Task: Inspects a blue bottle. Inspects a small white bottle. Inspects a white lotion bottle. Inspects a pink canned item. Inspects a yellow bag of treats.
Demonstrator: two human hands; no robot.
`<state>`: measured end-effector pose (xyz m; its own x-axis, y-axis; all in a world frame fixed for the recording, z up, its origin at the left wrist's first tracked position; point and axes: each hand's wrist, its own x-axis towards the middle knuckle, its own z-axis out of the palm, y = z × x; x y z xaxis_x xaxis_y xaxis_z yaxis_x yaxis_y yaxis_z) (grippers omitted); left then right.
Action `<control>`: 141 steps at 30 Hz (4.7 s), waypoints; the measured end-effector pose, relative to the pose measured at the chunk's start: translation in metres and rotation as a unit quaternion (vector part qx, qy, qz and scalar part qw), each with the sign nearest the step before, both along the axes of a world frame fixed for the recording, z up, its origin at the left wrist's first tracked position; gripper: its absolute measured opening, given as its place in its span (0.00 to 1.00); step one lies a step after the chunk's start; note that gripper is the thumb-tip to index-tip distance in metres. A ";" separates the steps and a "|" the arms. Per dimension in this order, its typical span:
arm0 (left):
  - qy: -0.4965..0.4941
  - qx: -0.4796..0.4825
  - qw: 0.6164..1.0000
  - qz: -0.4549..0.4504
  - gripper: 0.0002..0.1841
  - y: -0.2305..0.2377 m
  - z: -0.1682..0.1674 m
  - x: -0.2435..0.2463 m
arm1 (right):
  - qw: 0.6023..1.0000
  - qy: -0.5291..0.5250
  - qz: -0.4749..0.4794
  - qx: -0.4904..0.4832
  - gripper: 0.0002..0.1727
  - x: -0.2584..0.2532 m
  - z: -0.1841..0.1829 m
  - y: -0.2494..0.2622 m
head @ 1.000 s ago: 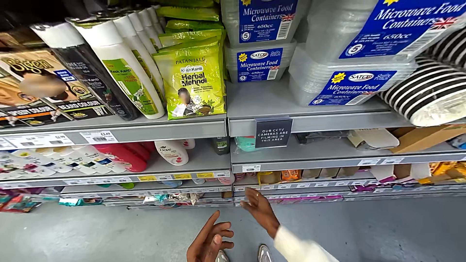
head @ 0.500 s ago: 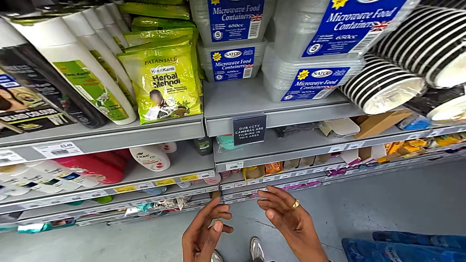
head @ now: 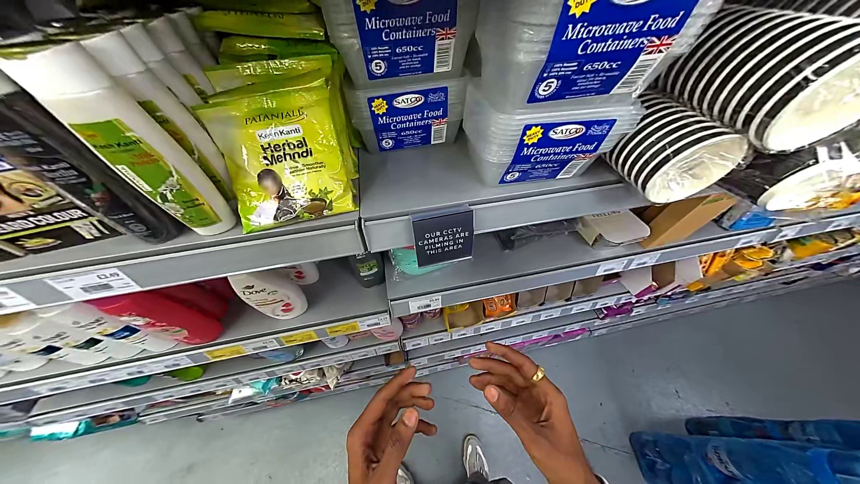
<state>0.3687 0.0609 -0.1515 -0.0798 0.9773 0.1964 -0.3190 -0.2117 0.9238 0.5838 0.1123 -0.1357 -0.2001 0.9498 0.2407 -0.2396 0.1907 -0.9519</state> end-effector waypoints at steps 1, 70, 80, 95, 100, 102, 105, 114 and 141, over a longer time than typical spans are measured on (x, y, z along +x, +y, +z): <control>0.000 -0.002 1.000 -0.002 0.25 -0.001 0.001 0.000 | 1.000 -0.001 0.000 0.000 0.30 0.000 0.001 -0.001; 0.376 -0.255 0.770 0.449 0.35 0.210 -0.173 0.057 | 0.985 -0.030 0.130 -0.107 0.25 0.169 -0.018 0.060; 0.249 -0.290 0.859 0.339 0.39 0.143 -0.157 0.102 | 0.986 -0.066 0.089 -0.127 0.21 0.132 -0.036 0.057; 0.446 -0.199 0.839 0.238 0.45 0.062 -0.019 0.130 | 0.936 -0.073 0.140 -0.316 0.37 0.062 -0.042 0.070; 0.327 -0.113 0.925 0.158 0.48 0.054 -0.011 0.121 | 0.923 -0.011 0.146 -0.355 0.34 0.063 -0.035 0.077; 0.230 -0.090 0.963 0.106 0.47 0.051 -0.004 0.120 | 0.931 0.007 0.146 -0.334 0.35 0.068 -0.026 0.080; 0.150 -0.052 0.984 0.075 0.42 0.050 0.015 0.119 | 0.943 0.040 0.152 -0.295 0.33 0.074 -0.006 0.085; 0.078 0.075 0.993 0.056 0.34 0.069 0.077 0.107 | 0.968 0.064 0.218 -0.111 0.27 0.078 0.062 0.100; 0.118 0.107 0.981 0.108 0.33 0.072 0.100 0.096 | 0.968 0.075 0.215 -0.106 0.25 0.059 0.087 0.105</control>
<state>0.4646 0.1326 -0.0520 -0.2084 0.8765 0.4340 -0.0281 -0.4490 0.8931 0.6427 0.2168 -0.0483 -0.5648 0.8183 0.1070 -0.3930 -0.1527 -0.9068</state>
